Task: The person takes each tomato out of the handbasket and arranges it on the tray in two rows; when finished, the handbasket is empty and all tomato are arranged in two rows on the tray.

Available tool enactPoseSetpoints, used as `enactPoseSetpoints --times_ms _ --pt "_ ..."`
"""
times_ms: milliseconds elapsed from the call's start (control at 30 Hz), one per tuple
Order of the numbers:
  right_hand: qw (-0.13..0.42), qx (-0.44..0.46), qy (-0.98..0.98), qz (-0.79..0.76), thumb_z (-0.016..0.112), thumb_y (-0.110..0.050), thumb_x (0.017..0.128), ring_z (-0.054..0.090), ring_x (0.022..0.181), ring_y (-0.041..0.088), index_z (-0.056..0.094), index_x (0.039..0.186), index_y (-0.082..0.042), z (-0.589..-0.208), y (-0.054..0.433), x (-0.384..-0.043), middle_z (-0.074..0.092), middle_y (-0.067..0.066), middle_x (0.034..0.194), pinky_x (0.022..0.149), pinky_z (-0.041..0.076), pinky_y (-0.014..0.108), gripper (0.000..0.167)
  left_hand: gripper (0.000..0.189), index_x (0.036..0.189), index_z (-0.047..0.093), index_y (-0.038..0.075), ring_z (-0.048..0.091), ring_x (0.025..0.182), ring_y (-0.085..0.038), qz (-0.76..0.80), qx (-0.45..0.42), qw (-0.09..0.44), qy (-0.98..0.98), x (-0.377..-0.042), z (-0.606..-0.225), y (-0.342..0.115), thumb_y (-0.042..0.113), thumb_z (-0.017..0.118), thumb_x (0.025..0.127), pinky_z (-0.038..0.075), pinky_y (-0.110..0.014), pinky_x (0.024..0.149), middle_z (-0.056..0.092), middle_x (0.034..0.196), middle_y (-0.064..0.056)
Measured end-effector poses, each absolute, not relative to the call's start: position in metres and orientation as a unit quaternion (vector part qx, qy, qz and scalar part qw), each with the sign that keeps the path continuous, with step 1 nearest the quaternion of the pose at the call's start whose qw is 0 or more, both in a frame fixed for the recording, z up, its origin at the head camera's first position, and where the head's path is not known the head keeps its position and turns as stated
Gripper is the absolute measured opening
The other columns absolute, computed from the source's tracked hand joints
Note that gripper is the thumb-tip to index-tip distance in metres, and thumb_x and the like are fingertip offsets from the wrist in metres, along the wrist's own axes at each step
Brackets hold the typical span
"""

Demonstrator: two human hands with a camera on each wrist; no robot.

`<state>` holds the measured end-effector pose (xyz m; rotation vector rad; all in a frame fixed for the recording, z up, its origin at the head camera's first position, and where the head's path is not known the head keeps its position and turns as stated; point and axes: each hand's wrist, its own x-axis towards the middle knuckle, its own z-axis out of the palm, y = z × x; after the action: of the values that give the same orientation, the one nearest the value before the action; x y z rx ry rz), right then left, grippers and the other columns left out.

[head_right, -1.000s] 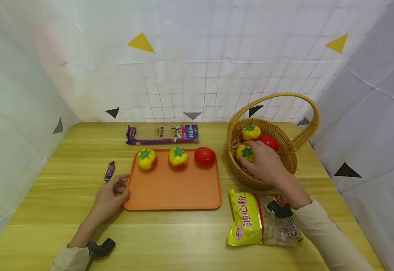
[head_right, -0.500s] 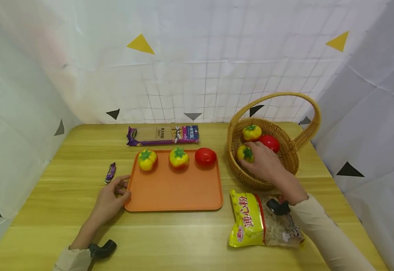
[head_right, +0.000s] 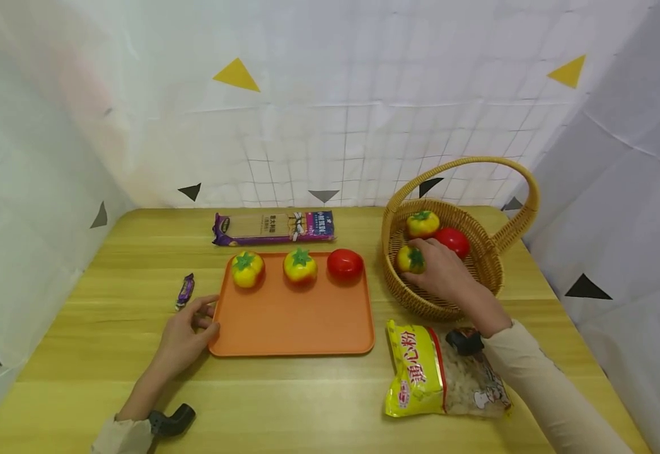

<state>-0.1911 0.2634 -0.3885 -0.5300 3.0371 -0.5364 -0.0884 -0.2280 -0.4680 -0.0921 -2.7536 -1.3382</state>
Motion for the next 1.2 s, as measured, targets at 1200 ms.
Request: enactPoseSetpoints --times_ms 1200 --pt "-0.103 -0.164 0.965 -0.18 0.084 -0.023 0.079 0.059 0.1 0.046 0.062 0.13 -0.001 -0.377 0.283 -0.168 0.06 0.027 0.121 0.078 0.046 0.061 0.06 0.052 0.136 0.06 0.007 0.066 0.083 -0.016 -0.437 -0.025 0.033 -0.899 -0.089 -0.467 -0.228 0.003 0.068 0.085 0.054 -0.032 0.072 0.066 0.106 -0.009"
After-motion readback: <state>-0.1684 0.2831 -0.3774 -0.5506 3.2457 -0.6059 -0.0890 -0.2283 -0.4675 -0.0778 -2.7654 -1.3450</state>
